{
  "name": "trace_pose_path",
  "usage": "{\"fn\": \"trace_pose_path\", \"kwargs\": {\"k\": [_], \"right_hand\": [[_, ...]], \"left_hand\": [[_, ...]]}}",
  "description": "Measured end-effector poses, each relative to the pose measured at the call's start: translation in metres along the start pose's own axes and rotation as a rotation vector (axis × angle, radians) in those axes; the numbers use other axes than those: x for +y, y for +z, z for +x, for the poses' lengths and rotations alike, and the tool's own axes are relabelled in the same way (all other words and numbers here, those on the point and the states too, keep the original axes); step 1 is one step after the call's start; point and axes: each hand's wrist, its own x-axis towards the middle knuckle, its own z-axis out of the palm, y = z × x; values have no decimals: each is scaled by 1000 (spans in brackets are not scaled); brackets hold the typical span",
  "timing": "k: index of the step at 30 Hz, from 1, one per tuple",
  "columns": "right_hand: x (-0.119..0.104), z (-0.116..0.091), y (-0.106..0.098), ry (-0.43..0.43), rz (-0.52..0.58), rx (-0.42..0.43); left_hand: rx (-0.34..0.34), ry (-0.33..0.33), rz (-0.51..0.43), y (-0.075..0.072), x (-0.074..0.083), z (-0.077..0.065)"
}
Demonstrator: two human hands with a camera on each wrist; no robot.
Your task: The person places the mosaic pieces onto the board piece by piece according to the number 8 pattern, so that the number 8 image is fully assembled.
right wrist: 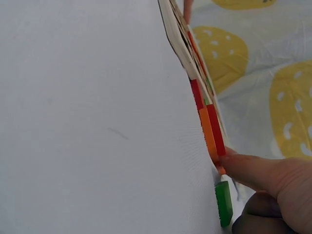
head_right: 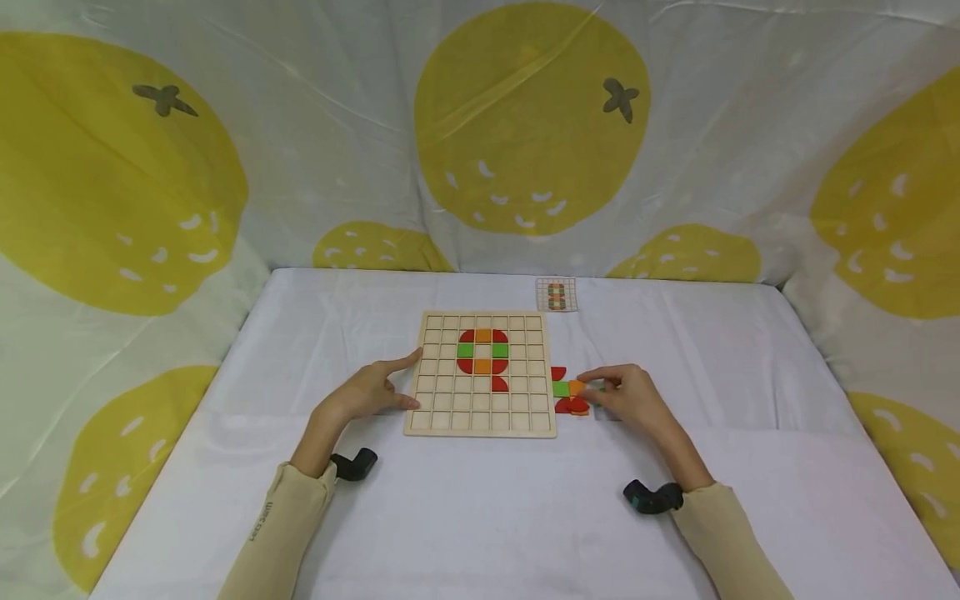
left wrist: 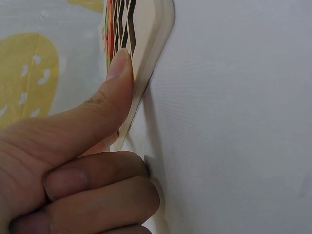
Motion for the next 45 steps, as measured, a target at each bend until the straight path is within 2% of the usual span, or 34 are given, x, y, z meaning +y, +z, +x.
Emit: {"fn": "trace_pose_path", "kwargs": {"k": [5,12,16,20,28,33,45], "right_hand": [[-2,2,0,37,-5,77],[-3,3,-1,80,-11,54],[-4,4,0,70,-13,89],[-13,6,4,24,14,125],[-52,19,31,10,126,26],[-69,25,50,-47,165,-19],[-91,38,82,-126,72,-54]], "left_hand": [[-4,5,-10,0,-1,-1],[-3,12,4,0,-3,-2],[-5,15,12,0,-3,-2],[-6,13,5,0,-3,-2],[0,5,-11,-1,-3,-3],[1,-6,-8,0,-1,-2],[3,-11,-16,1,0,0]]}}
